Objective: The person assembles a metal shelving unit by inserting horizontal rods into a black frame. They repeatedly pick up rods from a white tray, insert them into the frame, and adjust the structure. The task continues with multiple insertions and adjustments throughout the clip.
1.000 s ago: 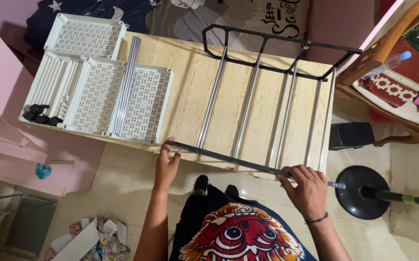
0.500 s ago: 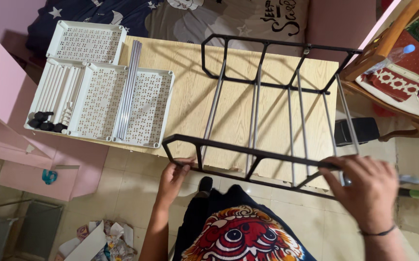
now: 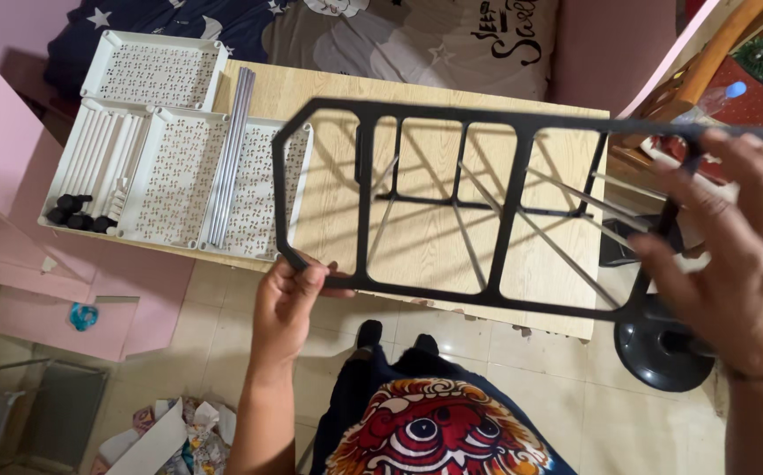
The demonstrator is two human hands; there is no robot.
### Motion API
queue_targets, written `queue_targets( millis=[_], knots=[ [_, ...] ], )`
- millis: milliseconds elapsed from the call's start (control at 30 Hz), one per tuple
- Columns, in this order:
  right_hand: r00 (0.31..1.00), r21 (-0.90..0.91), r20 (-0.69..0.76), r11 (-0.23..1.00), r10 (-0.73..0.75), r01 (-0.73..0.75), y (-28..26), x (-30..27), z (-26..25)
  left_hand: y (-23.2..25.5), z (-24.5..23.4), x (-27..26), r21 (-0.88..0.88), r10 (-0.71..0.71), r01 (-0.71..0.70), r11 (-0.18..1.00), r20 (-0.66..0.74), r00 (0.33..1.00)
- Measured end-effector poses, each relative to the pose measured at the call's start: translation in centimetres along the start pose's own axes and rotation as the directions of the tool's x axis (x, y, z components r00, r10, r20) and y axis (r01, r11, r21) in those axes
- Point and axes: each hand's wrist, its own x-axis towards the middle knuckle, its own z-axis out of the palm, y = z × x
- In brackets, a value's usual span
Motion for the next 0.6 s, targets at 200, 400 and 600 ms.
queue_targets(
  millis=[200,400,600],
  knots=[
    [0.974,0.018,0.212,0.997,-0.075,0.073,-3.1,-0.9,-1.6,4.4,0.9,1.4,-0.008,0.001,-0.003,1.0,-0.125,0.992],
    [0.984,0.084,0.178,0.996,0.016,-0.031,-3.7,-2.3,-1.2,5.2,1.1,2.2,-0.052,0.042,-0.05,0.997,-0.139,0.989],
    [0.998,0.053,0.045,0.998,-0.033,0.03,-3.1,-2.4,-0.6,2.9,0.5,2.5,-0.22,0.13,-0.149,0.964,-0.1,0.987]
  ],
)
